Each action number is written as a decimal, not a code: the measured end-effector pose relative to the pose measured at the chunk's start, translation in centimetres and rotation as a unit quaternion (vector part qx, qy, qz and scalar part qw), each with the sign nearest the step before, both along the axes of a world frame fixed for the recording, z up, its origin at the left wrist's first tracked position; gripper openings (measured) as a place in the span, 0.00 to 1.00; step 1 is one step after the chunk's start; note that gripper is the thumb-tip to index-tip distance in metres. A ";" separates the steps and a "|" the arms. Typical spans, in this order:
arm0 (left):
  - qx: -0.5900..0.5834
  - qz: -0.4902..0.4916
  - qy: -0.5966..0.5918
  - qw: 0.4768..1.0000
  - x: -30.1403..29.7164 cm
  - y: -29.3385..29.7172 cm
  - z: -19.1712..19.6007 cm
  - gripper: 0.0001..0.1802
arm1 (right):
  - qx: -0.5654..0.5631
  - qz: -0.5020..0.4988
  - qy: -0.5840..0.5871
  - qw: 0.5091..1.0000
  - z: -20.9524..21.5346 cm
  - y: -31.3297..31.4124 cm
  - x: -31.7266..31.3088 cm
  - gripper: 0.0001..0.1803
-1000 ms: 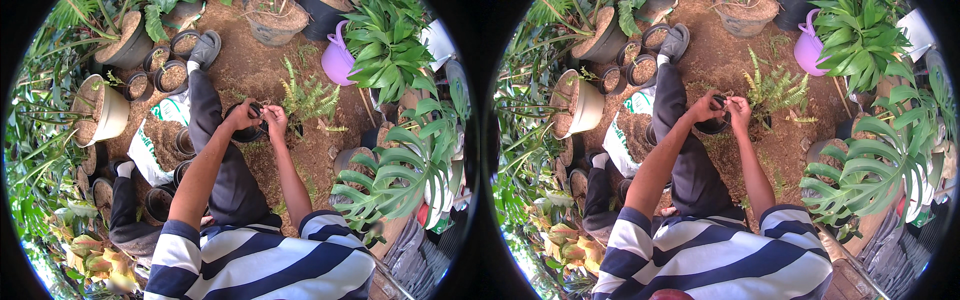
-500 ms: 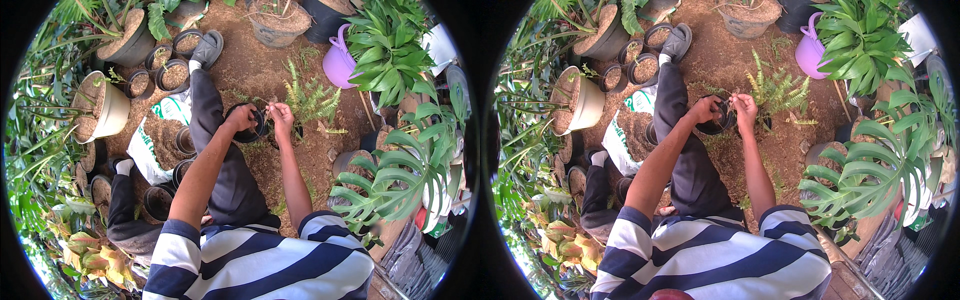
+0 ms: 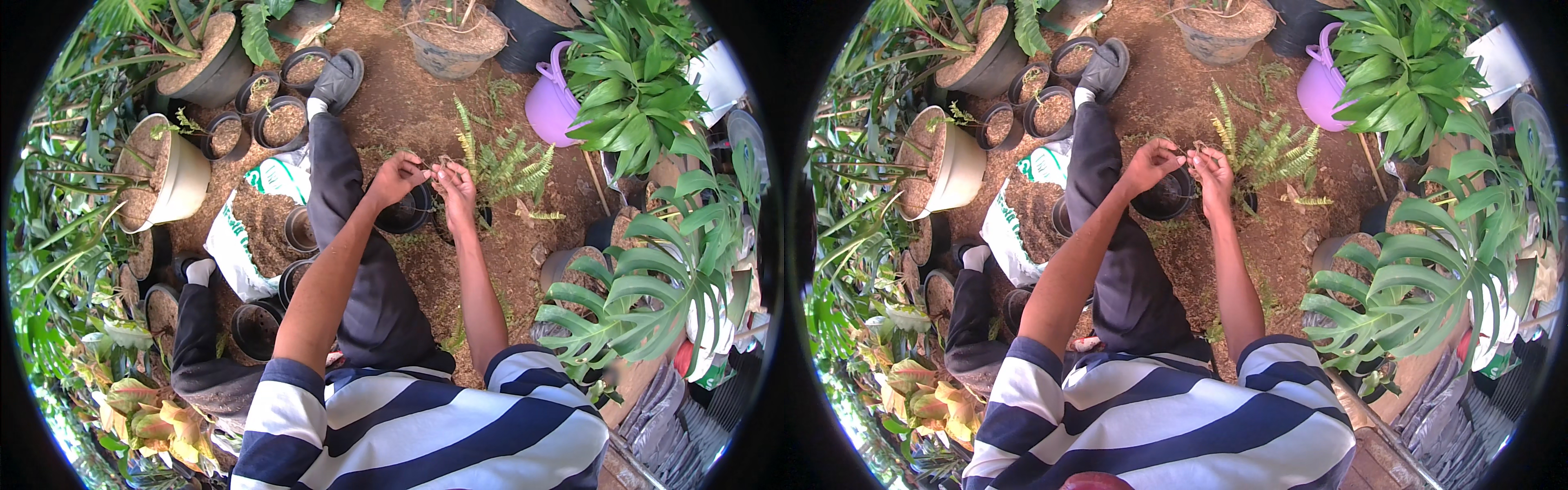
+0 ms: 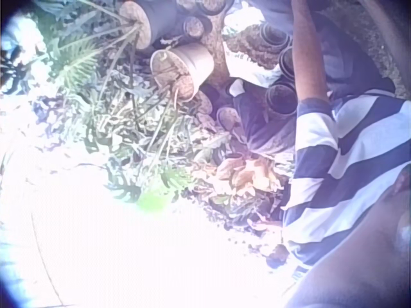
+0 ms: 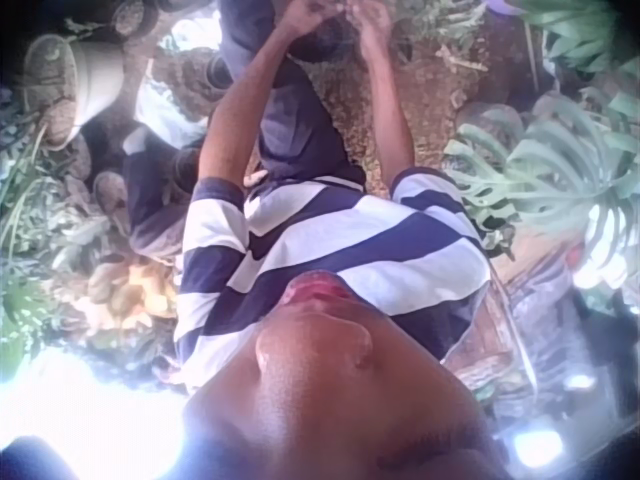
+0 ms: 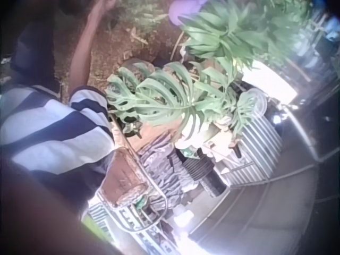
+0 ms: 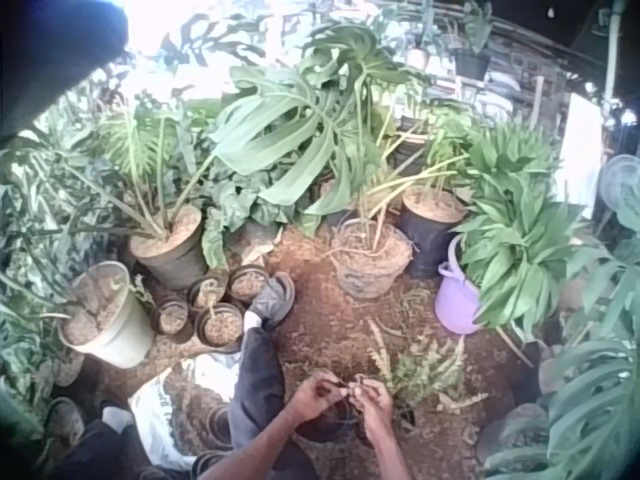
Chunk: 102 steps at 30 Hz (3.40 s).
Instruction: The person scoops potting soil from a bag into small pots and replants a small fern plant into one of the pots.
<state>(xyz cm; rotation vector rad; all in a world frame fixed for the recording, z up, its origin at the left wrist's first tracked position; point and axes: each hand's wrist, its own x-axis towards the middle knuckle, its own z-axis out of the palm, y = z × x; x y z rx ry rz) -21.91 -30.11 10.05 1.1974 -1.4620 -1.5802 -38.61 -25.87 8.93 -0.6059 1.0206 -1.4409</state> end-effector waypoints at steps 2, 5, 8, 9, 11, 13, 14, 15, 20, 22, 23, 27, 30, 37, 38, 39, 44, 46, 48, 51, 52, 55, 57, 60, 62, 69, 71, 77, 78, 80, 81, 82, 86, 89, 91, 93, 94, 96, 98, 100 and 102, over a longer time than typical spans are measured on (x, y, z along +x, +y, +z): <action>0.005 0.005 0.030 1.000 -0.1 0.1 0.4 0.24 | 0.004 0.011 0.003 1.000 0.2 0.0 -0.1 0.15; 0.000 -0.009 0.012 1.000 -0.4 0.2 0.9 0.21 | 0.023 0.045 0.035 0.998 0.2 -0.1 -0.1 0.18; -0.005 -0.029 -0.004 1.000 -0.2 0.1 0.8 0.18 | 0.030 0.081 0.046 0.995 0.8 0.0 0.2 0.20; -0.007 -0.034 -0.008 0.999 0.0 0.0 0.6 0.17 | 0.034 0.079 0.045 0.995 0.9 0.0 0.4 0.20; -0.007 -0.032 -0.008 0.999 0.1 -0.1 0.3 0.14 | 0.035 0.089 0.057 0.994 0.9 0.0 0.4 0.21; -0.002 -0.016 -0.003 1.000 0.1 -0.1 0.1 0.11 | 0.035 0.096 0.063 0.993 0.8 0.1 0.4 0.21; -0.014 -0.012 -0.005 1.000 0.1 -0.1 0.0 0.10 | 0.035 0.097 0.063 0.993 0.8 0.1 0.5 0.22; -0.026 -0.008 -0.008 1.000 0.2 -0.1 -0.1 0.09 | 0.034 0.099 0.063 0.992 0.7 0.1 0.5 0.22; -0.044 0.062 -0.017 0.997 0.3 -0.3 -0.5 0.07 | 0.009 0.089 0.114 0.989 0.1 0.3 0.6 0.19; 0.001 0.090 -0.029 0.995 0.1 -0.3 0.7 0.08 | 0.009 0.096 0.141 0.985 0.1 0.4 0.1 0.18; -0.006 0.092 -0.039 0.995 -0.1 -0.3 1.3 0.08 | 0.010 0.101 0.152 0.983 0.0 0.6 -0.1 0.18; -0.009 0.103 -0.040 0.994 -0.1 -0.3 1.0 0.09 | 0.025 0.101 0.168 0.980 0.6 1.1 -0.2 0.18; -0.001 0.107 -0.051 0.993 0.1 -0.5 -0.4 0.08 | 0.021 0.074 0.138 0.987 0.6 1.2 -0.1 0.17; -0.113 0.145 -0.073 0.980 0.1 -0.9 -2.3 0.07 | 0.039 0.058 0.143 0.987 0.5 1.3 -0.9 0.15; -0.133 0.142 -0.086 0.977 0.1 -0.9 -1.9 0.07 | 0.036 0.054 0.138 0.988 0.3 1.4 -1.2 0.15; -0.152 0.139 -0.099 0.973 0.1 -0.8 -1.5 0.07 | 0.034 0.050 0.132 0.989 0.2 1.4 -1.4 0.14; -0.110 0.180 -0.058 0.976 -0.4 -0.3 0.4 0.11 | 0.035 0.058 0.138 0.988 0.4 1.5 -2.0 0.14; -0.114 0.175 -0.037 0.977 -0.3 -0.2 0.5 0.13 | 0.025 0.071 0.146 0.986 0.9 1.5 -2.0 0.14; -0.081 0.117 -0.073 0.987 -0.2 0.0 1.0 0.14 | 0.010 0.085 0.162 0.983 1.3 1.4 -2.1 0.14; -0.048 0.045 -0.090 0.994 -0.4 0.3 1.5 0.16 | 0.000 0.113 0.156 0.981 1.6 1.4 -2.3 0.13; -0.040 0.025 -0.090 0.995 -0.5 0.4 1.4 0.17 | -0.002 0.124 0.155 0.980 1.4 1.4 -2.3 0.13; -0.022 0.008 -0.040 0.999 -0.5 0.3 0.8 0.11 | -0.005 0.149 0.156 0.976 1.3 1.1 -2.2 0.14; -0.001 0.002 -0.008 1.000 -0.4 0.2 0.2 0.10 | -0.006 0.151 0.162 0.975 1.3 1.1 -2.1 0.14; 0.011 0.009 0.045 0.999 -0.3 0.0 -0.6 0.08 | 0.008 0.135 0.180 0.974 1.2 1.1 -2.1 0.14; 0.021 0.023 0.085 0.996 -0.4 -0.1 -0.9 0.08 | 0.022 0.110 0.171 0.979 0.6 1.0 -2.1 0.16; -0.003 0.135 0.036 0.990 0.1 -0.7 -2.3 0.06 | 0.103 0.069 0.233 0.964 0.9 1.3 -0.3 0.21; -0.034 0.146 0.005 0.989 0.1 -1.0 -3.0 0.07 | 0.071 0.136 0.311 0.938 -1.5 0.9 0.4 0.21; -0.050 0.161 -0.068 0.983 -0.2 -0.7 -1.5 0.07 | -0.006 0.376 0.638 0.672 -7.7 -1.2 4.6 0.31; -0.053 0.169 -0.060 0.982 0.2 -0.6 -1.8 0.07 | -0.003 0.403 0.677 0.615 -8.0 -1.5 5.9 0.32; -0.061 0.185 -0.045 0.980 0.9 -0.3 -2.5 0.07 | 0.080 0.491 0.670 0.551 -8.3 -2.1 7.3 0.31; -0.053 0.183 -0.045 0.981 0.6 -0.5 -2.4 0.07 | 0.098 0.510 0.671 0.529 -10.1 -2.3 7.1 0.30; -0.047 0.178 -0.046 0.982 0.0 -0.6 -1.8 0.08 | 0.118 0.526 0.670 0.510 -12.2 -2.6 6.7 0.30; -0.051 0.167 -0.065 0.983 -0.2 -0.7 -1.4 0.07 | 0.130 0.501 0.670 0.532 -13.9 -2.1 5.7 0.24; -0.036 0.174 -0.099 0.979 0.2 -0.5 -2.4 0.06 | 0.059 0.436 0.615 0.655 -10.4 -1.1 5.1 0.20; -0.034 0.181 -0.108 0.977 0.2 -0.5 -2.2 0.05 | 0.042 0.368 0.553 0.747 -7.9 -0.4 3.9 0.18; -0.038 0.192 -0.118 0.973 0.1 -0.4 -1.9 0.05 | 0.033 0.293 0.446 0.845 -6.9 0.4 2.3 0.16; -0.037 0.200 -0.113 0.973 0.1 -0.5 -2.0 0.05 | 0.029 0.276 0.414 0.867 -6.2 0.7 1.6 0.16; -0.036 0.212 -0.102 0.971 0.1 -0.6 -2.3 0.05 | 0.023 0.238 0.349 0.906 -4.9 1.0 -0.1 0.15; -0.039 0.209 -0.098 0.972 0.1 -0.8 -2.8 0.05 | 0.024 0.226 0.395 0.890 -4.7 1.0 -1.2 0.16; -0.027 0.206 -0.090 0.974 -0.3 -0.7 -2.4 0.05 | 0.024 0.212 0.473 0.855 -3.6 0.9 -1.9 0.14; -0.030 0.205 -0.092 0.974 -0.2 -0.6 -1.8 0.05 | 0.006 0.302 0.536 0.788 -2.7 0.3 -1.5 0.15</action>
